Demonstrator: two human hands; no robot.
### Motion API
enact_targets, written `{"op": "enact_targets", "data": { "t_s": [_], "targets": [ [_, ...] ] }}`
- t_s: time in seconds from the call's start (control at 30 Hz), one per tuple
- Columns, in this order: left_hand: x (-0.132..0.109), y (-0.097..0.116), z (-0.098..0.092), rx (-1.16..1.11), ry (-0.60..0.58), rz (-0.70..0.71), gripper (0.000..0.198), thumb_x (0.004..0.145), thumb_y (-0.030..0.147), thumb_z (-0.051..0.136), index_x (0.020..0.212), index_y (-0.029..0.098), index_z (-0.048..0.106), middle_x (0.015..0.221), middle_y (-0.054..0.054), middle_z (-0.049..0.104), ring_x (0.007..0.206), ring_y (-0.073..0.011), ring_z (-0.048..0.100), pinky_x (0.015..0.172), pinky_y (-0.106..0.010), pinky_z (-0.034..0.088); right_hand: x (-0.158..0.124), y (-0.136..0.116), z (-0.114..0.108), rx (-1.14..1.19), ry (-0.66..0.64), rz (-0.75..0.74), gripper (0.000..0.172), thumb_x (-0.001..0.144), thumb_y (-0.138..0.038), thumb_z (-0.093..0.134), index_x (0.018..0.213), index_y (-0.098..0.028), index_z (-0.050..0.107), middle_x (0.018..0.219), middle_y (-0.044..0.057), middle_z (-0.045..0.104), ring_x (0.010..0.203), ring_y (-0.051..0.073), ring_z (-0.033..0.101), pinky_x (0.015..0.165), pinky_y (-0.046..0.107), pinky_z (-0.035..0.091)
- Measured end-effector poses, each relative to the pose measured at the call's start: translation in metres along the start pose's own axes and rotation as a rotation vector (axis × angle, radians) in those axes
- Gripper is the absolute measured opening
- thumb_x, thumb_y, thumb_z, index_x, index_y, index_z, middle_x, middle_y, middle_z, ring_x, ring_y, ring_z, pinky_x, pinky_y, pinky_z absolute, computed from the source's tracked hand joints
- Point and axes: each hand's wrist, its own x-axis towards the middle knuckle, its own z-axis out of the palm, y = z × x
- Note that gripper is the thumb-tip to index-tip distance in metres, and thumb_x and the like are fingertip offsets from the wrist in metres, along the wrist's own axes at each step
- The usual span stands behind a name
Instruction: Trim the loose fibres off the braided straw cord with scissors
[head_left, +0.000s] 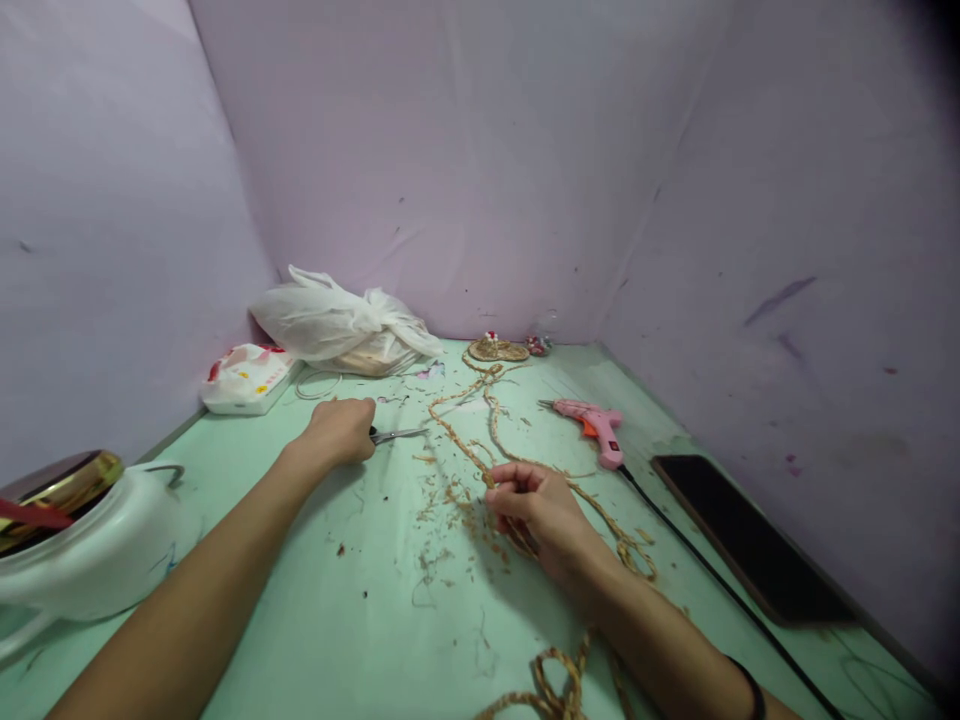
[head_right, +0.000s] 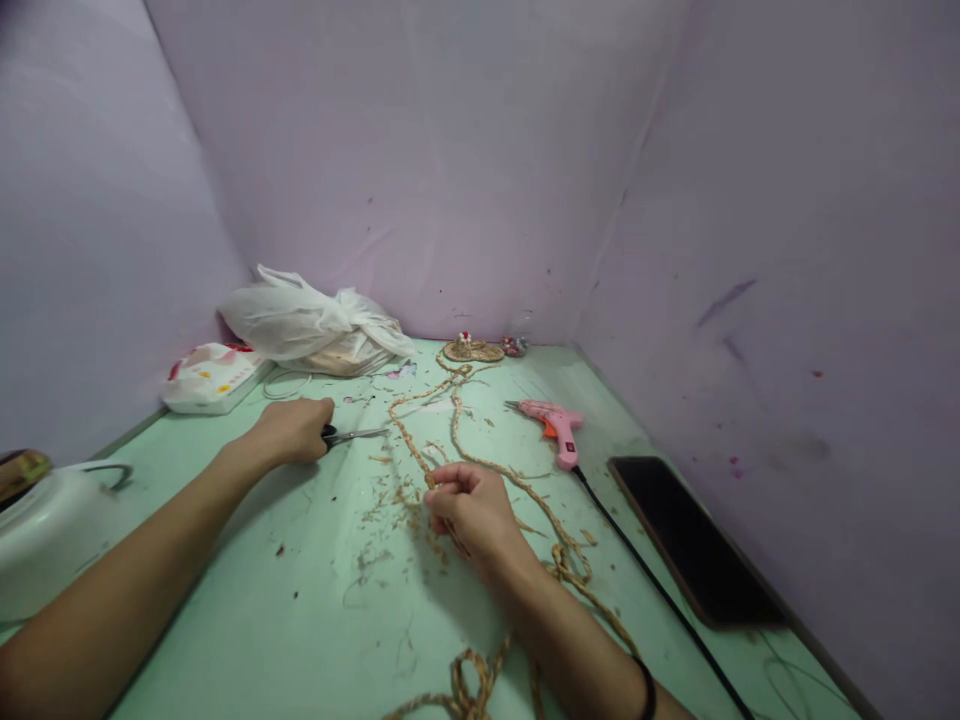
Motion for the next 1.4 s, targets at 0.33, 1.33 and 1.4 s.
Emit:
{"op": "enact_targets", "data": {
  "t_s": [0.33, 1.33, 1.4],
  "targets": [
    [0.000, -0.027, -0.003, -0.189, -0.141, 0.068, 0.037, 0.052, 0.015, 0.045, 0.086, 0.020, 0.058, 0.072, -0.007, 0.062, 0.056, -0.0197, 0.056, 0.047, -0.026, 0.036, 0.005, 0.000, -0.002, 0.048, 0.010, 0.020, 0.026, 0.046, -0.015, 0.067, 0.068, -0.015, 0.053, 0.044, -0.007, 0.050, 0.035, 0.006, 0.042, 0.036, 0.020, 0.035],
    [-0.060, 0.119, 0.010, -1.902, -0.017, -0.050, 0.044, 0.044, 0.013, 0.067, 0.078, 0.019, 0.041, 0.049, 0.006, 0.055, 0.044, -0.0095, 0.051, 0.042, -0.018, 0.038, 0.006, -0.004, -0.010, 0.170, -0.143, -0.030, 0.033, 0.057, -0.029, 0.072, 0.085, -0.012, 0.063, 0.076, 0.006, 0.065, 0.065, 0.013, 0.059, 0.060, 0.024, 0.045],
    [-0.065, 0.125, 0.010, -1.920, -0.052, 0.020, 0.044, 0.044, 0.014, 0.068, 0.078, 0.019, 0.041, 0.054, 0.004, 0.058, 0.048, -0.0116, 0.055, 0.046, -0.021, 0.042, 0.007, -0.005, -0.011, 0.207, -0.170, -0.005, 0.032, 0.059, -0.031, 0.071, 0.084, -0.011, 0.064, 0.076, 0.007, 0.066, 0.064, 0.013, 0.059, 0.062, 0.024, 0.046]
  ]
}}
